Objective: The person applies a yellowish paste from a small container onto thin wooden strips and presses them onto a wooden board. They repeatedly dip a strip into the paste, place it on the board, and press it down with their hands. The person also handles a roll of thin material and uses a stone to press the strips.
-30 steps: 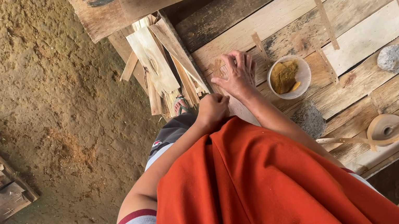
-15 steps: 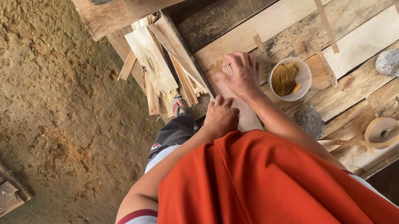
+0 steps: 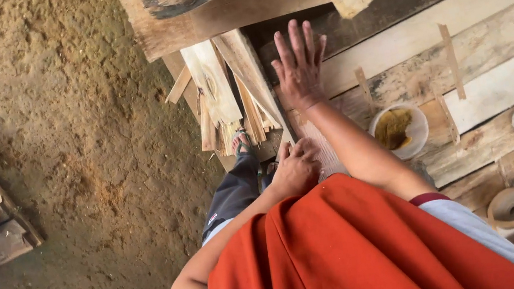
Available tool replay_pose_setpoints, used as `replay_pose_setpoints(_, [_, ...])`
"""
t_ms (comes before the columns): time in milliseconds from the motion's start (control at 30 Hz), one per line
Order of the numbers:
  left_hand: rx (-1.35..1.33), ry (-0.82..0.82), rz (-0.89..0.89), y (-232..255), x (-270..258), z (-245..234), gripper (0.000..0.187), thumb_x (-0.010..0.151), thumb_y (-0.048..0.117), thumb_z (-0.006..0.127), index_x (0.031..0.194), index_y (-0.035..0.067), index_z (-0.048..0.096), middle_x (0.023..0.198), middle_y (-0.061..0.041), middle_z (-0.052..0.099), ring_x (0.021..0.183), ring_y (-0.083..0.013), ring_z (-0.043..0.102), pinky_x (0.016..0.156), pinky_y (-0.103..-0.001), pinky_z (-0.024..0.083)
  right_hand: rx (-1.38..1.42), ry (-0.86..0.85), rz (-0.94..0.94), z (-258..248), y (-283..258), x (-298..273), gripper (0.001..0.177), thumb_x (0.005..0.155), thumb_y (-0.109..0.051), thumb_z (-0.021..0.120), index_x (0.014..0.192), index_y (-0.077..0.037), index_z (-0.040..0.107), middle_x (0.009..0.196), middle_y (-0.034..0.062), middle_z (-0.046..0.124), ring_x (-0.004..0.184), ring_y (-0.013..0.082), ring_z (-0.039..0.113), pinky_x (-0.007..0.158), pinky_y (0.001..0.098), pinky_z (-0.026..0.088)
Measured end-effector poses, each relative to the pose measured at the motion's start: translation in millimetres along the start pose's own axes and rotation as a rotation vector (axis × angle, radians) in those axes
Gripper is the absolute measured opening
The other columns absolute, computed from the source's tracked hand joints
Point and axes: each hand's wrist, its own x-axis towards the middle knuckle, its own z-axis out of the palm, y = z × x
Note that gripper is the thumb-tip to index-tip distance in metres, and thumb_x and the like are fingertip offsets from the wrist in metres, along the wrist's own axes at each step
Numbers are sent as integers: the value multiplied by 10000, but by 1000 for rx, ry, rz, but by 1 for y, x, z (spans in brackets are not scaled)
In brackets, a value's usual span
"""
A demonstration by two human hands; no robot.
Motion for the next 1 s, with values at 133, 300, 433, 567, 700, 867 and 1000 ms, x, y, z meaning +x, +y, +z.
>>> replay_pose_setpoints(133, [-16,20,-27,-8,3,21,271,914,389,597,974,213,794,1373,36,647,1437,-320,354,1124,-677,203,201,185,127,-8,2,3,535,1180,-450,263,1685,-281,207,1762,1,38,1649,252,4,1351,573,-25])
replay_pose_setpoints(300, [86,235,32,0,-1,0,175,835,365,657,795,219,747,1043,16,739,1342,-319,499,1027,-605,322,-186,304,-122,-5,-22,-25,493,1106,-313,494,1568,-140,476,1679,198,261,1551,423,212,1239,614,23])
replay_pose_setpoints(433, [111,254,78,-3,-11,11,170,828,349,661,772,200,718,1047,7,722,1336,-332,493,979,-605,328,-146,302,-76,7,-16,-32,524,1063,-271,605,1558,-140,492,1651,201,322,1523,429,280,1214,638,99])
replay_pose_setpoints(567, [98,306,62,-7,2,2,149,797,350,681,751,215,723,950,32,707,1293,-299,515,994,-615,330,-134,299,-94,6,-12,-27,517,1102,-252,504,1609,-208,413,1710,163,198,1578,406,106,1226,621,-32])
replay_pose_setpoints(700, [100,344,56,-13,2,15,176,843,398,648,796,242,715,900,39,693,1278,-253,537,1073,-652,258,100,236,-49,0,-8,-28,455,1119,-241,474,1566,-157,493,1671,160,296,1548,395,221,1218,608,115])
replay_pose_setpoints(867, [-40,374,32,-19,9,-6,105,858,300,641,822,203,660,785,12,675,930,-230,679,1036,-585,377,1038,96,331,-115,-3,-39,366,1118,-167,385,1415,-45,562,1412,198,559,1317,317,539,1105,433,485])
replay_pose_setpoints(1000, [-867,101,-343,21,28,-92,215,1045,305,499,1061,137,633,784,-52,766,677,-260,756,706,-430,560,1315,93,638,-124,50,-86,311,914,15,538,1215,-38,597,1073,140,708,953,171,708,846,270,606])
